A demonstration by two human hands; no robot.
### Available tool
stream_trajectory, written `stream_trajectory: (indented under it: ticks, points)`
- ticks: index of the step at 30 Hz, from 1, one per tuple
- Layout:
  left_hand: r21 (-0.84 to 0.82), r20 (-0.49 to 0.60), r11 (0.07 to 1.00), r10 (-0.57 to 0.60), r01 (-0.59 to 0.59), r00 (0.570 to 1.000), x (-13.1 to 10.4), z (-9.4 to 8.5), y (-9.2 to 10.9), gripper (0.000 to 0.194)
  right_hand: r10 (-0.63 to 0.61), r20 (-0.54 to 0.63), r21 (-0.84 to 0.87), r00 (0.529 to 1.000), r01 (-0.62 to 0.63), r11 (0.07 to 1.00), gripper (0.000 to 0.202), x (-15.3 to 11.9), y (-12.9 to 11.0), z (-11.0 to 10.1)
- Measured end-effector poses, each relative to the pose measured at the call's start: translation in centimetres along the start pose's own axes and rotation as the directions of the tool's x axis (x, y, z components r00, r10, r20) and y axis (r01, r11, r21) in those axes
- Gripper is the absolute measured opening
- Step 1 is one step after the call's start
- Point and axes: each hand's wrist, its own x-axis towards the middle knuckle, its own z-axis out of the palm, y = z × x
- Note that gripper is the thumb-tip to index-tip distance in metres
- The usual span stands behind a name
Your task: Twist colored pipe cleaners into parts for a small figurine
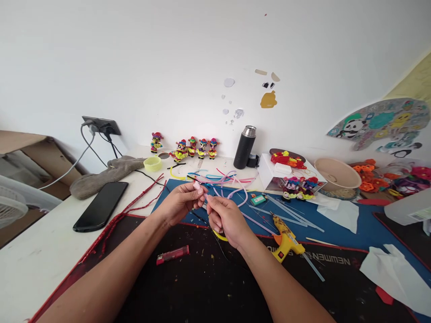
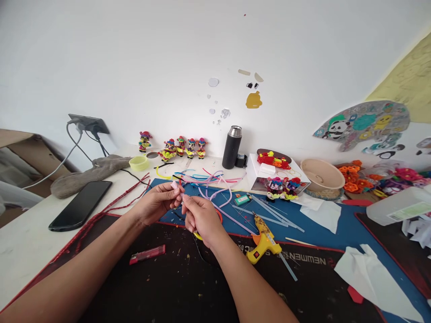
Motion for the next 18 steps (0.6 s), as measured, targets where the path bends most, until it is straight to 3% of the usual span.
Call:
stream_trajectory:
  ticks: [9,18]
  points:
    - [-0.064,-0.079,0.998,0.017,-0.023,0.997,0.16,-0.08,0.41,0.040,-0.069,-0.054,-0.146,0.996,0.061,0.987,0.047,0.05,0.15,-0.13]
    - [0.038,-0.092,0.999,0.026,-0.023,0.995,0.13,0.15,0.32,0.040,-0.228,-0.134,-0.350,0.964,0.169,0.921,0.038,0.25,0.80,-0.41]
